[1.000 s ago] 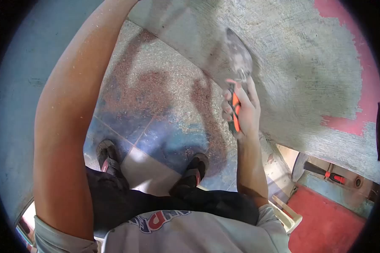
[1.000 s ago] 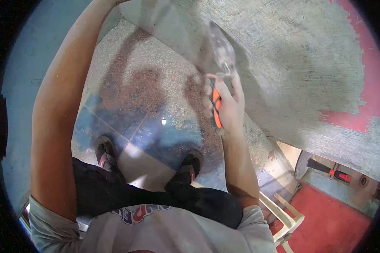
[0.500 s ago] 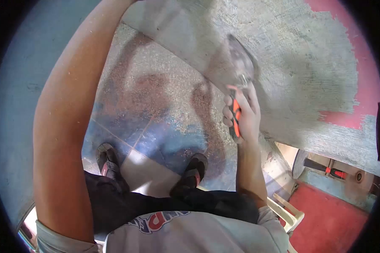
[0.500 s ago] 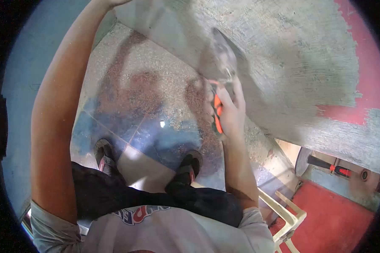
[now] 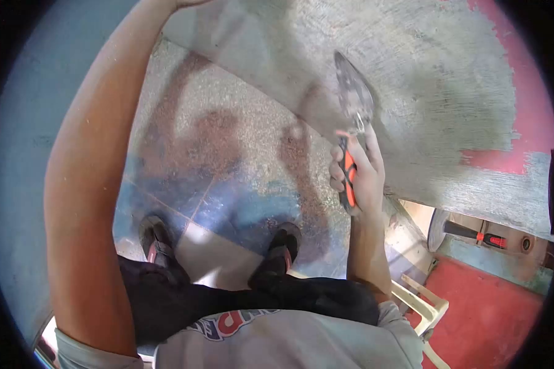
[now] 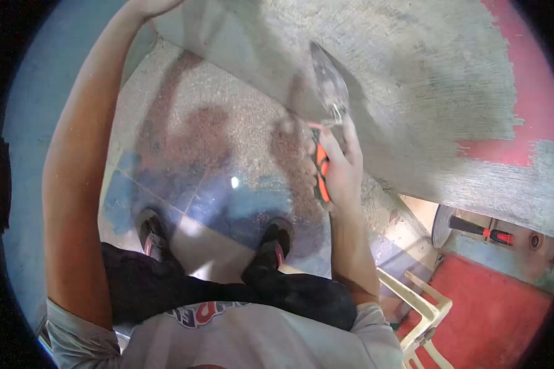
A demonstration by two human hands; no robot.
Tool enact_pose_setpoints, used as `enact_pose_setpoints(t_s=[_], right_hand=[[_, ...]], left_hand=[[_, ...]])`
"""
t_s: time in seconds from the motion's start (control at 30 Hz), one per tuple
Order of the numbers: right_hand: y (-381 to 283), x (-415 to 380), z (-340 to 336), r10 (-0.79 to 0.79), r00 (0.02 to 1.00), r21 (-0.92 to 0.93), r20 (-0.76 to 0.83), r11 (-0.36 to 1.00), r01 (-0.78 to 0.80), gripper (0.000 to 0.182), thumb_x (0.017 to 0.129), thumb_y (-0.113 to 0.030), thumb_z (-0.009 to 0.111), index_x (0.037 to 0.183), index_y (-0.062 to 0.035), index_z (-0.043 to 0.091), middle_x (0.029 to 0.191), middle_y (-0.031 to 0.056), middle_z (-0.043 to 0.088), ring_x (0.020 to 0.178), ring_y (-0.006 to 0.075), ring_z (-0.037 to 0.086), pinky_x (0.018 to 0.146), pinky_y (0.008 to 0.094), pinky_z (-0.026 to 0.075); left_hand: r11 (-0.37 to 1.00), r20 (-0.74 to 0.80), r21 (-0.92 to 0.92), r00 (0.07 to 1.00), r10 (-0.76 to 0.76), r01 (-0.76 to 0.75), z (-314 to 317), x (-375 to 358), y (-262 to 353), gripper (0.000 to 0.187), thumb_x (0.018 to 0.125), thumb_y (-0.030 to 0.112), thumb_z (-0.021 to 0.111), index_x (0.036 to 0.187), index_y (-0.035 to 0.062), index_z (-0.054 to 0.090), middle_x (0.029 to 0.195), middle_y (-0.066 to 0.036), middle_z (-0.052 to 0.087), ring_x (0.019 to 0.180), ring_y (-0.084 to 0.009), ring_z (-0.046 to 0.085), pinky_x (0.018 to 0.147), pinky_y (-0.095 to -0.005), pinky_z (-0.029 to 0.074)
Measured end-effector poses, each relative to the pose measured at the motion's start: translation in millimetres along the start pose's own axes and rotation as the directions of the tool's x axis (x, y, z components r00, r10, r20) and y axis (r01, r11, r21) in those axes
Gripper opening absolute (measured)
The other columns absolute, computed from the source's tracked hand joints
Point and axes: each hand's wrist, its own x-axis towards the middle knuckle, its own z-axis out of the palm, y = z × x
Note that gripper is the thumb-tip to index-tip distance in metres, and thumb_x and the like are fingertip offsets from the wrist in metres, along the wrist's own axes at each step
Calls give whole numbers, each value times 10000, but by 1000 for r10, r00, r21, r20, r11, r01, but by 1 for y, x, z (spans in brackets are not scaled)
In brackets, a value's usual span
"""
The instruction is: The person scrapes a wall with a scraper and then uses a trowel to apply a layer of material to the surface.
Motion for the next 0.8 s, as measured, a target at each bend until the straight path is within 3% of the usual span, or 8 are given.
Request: enact_pose_setpoints(t_s=[0.17, 0.27, 0.33, 0.43, 0.57, 0.6, 0.73, 0.8], right_hand=[[-8, 15, 9, 29, 998, 17, 51, 999, -30, 338, 1071, -178, 498, 1389, -65, 474, 855, 89, 606, 506, 100, 525, 370, 215, 368], [21, 16, -12, 7, 1000, -62, -12, 998, -7, 337, 1057, -184, 537, 1367, -59, 492, 815, 73, 597, 521, 99, 525, 396, 219, 378], [23, 13, -18, 111, 994, -28, -13, 993, -111, 340, 1049, -181, 554, 1364, -65, 500, 791, 68, 598, 531, 98, 526, 407, 221, 384], [25, 36, 2, -9, 999, -83, 42, 996, 12, 348, 1048, -161, 544, 1381, -75, 494, 798, 74, 602, 497, 94, 515, 381, 215, 370], [23, 17, -9, 65, 998, -5, 9, 998, -65, 424, 1036, -155, 545, 1447, -115, 450, 812, 81, 602, 519, 101, 518, 398, 222, 383], [24, 21, -12, 70, 998, -66, 7, 995, -69, 444, 1037, -169, 549, 1464, -123, 438, 818, 88, 612, 531, 105, 531, 400, 219, 388], [18, 14, 1, 86, 995, -40, -55, 995, -88, 406, 1033, -150, 534, 1428, -94, 456, 816, 86, 615, 529, 103, 531, 393, 212, 385], [17, 19, -1, 90, 996, -47, -13, 995, -90, 406, 1031, -146, 535, 1427, -98, 457, 817, 83, 619, 532, 104, 537, 393, 213, 384]], left_hand=[[999, -34, 50, 999, 23, -22, 9, 1, -4, 1067, 990, 553, 575, 1603, 12, -110, 1661, -251, -205, 1555, -338, -160, 1271, -442, -16], [997, -32, 32, 998, -62, 63, 8, 2, 6, 1066, 991, 539, 583, 1603, 14, -113, 1662, -251, -203, 1554, -340, -164, 1270, -446, -15], [997, -36, 49, 998, -61, 62, 4, 2, 8, 1062, 993, 526, 588, 1603, 12, -114, 1663, -251, -202, 1553, -339, -171, 1269, -450, -17], [1000, -49, 11, 999, 10, -9, 12, 2, 1, 1060, 995, 511, 594, 1602, 12, -118, 1663, -250, -205, 1550, -336, -180, 1267, -453, -24], [999, -34, 27, 999, -21, 22, 9, 2, 3, 1062, 995, 504, 598, 1601, 15, -124, 1661, -250, -210, 1548, -332, -189, 1265, -448, -35], [999, -39, 40, 999, 5, -4, 7, 4, -1, 1061, 995, 502, 598, 1602, 17, -124, 1662, -250, -209, 1548, -332, -189, 1264, -447, -37], [1000, -36, 24, 999, 9, -8, 13, 1, -4, 1054, 997, 502, 594, 1605, 27, -123, 1662, -250, -208, 1548, -332, -189, 1263, -444, -42], [1000, -39, 29, 999, 2, -1, 9, 3, -3, 1054, 996, 507, 592, 1606, 29, -122, 1663, -249, -207, 1548, -331, -188, 1263, -444, -42]])
